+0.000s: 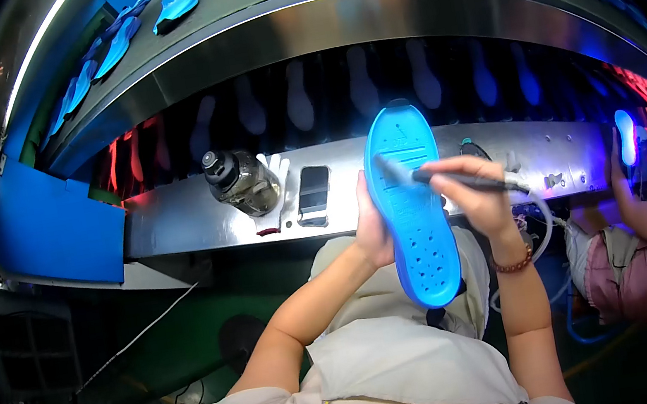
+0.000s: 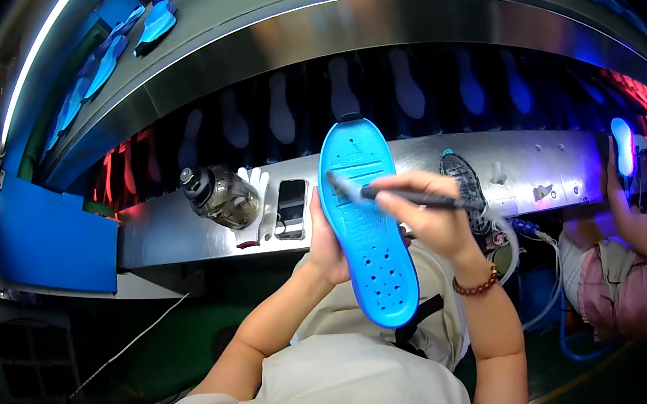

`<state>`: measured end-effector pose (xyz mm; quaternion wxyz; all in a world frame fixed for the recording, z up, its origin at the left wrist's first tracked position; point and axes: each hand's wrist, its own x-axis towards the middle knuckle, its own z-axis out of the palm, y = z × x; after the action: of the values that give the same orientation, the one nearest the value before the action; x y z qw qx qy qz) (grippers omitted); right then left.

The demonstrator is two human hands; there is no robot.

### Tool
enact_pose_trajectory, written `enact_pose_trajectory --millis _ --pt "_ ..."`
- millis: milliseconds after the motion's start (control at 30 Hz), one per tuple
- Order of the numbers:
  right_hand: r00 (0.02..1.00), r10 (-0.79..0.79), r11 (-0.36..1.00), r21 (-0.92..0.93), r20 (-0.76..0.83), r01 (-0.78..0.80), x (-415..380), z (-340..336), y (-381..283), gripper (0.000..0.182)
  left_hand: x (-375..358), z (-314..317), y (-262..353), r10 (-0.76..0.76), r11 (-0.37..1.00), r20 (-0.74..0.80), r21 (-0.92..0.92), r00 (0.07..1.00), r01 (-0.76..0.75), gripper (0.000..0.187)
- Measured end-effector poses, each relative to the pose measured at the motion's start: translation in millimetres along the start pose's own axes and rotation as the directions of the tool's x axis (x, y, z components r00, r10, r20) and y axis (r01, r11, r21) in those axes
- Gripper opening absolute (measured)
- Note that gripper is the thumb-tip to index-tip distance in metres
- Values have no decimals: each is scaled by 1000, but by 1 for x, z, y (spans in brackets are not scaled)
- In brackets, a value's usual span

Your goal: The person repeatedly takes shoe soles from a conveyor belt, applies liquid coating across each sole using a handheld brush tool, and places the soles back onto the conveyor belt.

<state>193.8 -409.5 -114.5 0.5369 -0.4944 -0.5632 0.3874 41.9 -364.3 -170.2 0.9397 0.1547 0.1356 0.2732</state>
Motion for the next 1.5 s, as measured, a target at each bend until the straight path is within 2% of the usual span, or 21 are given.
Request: enact_pose_trajectory --millis 33,100,167,200,300,333,367,433,500,633,700,767,933,967,1067,1167,1233,1300,1367,1433,1500 --pt "994 34 999 32 103 -37 -6 1 -5 18 -1 7 1 6 999 -40 -46 999 -7 86" --pt "929 -247 969 57 274 241 -12 0 -8 18 -2 -2 6 119 986 -7 117 993 -118 82" --pt "975 -95 950 311 199 29 -15 -10 -10 18 -3 3 6 127 988 -6 92 992 -126 83" --pt "996 32 957 284 80 -54 -12 -14 -18 18 -1 3 13 -2 999 372 33 928 -11 85" --pt "966 -130 992 35 224 125 -12 -12 -11 17 -1 17 10 114 989 -87 102 990 -104 88" --pt "902 -317 939 -36 293 342 -12 -11 -13 18 -1 11 12 190 962 3 200 982 -187 90" --pt "876 -297 949 16 379 315 -15 -14 -23 19 0 9 16 169 970 125 154 978 -187 93" --pt "926 -212 957 256 312 133 -18 -20 -17 17 -1 14 19 221 964 77 134 972 -230 100" --pt "985 -145 989 26 93 144 -14 -19 -17 18 3 22 20 292 937 54 184 955 -297 101" --pt "831 -379 890 -87 407 448 -22 -18 -25 19 4 21 32 441 879 121 139 889 -455 103" --pt "867 -349 937 107 356 333 -27 -23 -20 19 6 20 35 450 873 146 134 881 -468 103" --pt "941 -318 935 -126 114 331 -26 -26 -11 19 7 26 35 497 863 33 83 867 -498 103" --pt "864 -326 930 -35 383 366 -44 -27 -23 23 4 26 46 491 863 117 74 863 -500 102" --pt "879 -314 949 102 360 297 -44 -32 -22 23 4 28 46 489 864 113 72 865 -498 102" --pt "977 -192 980 -36 87 196 -41 -32 -6 23 7 35 46 519 847 -25 147 854 -511 100" --pt "917 -265 959 -18 299 283 -44 -22 -16 22 6 28 54 493 839 176 164 852 -520 100" --pt "891 -315 933 280 326 227 -40 -36 1 21 2 33 56 461 858 229 133 857 -497 100" --pt "988 -53 936 352 143 0 -44 -32 9 20 2 44 55 484 849 150 157 862 -504 102" --pt "991 -15 889 456 131 -46 -46 -22 9 19 4 41 52 409 911 103 12 907 -412 94" --pt "985 170 670 729 33 -140 -46 -4 -4 18 -8 45 20 419 908 93 -74 903 -413 88" --pt "993 111 829 548 31 -110 -47 0 -2 20 -7 29 2 402 916 123 -54 907 -398 79"
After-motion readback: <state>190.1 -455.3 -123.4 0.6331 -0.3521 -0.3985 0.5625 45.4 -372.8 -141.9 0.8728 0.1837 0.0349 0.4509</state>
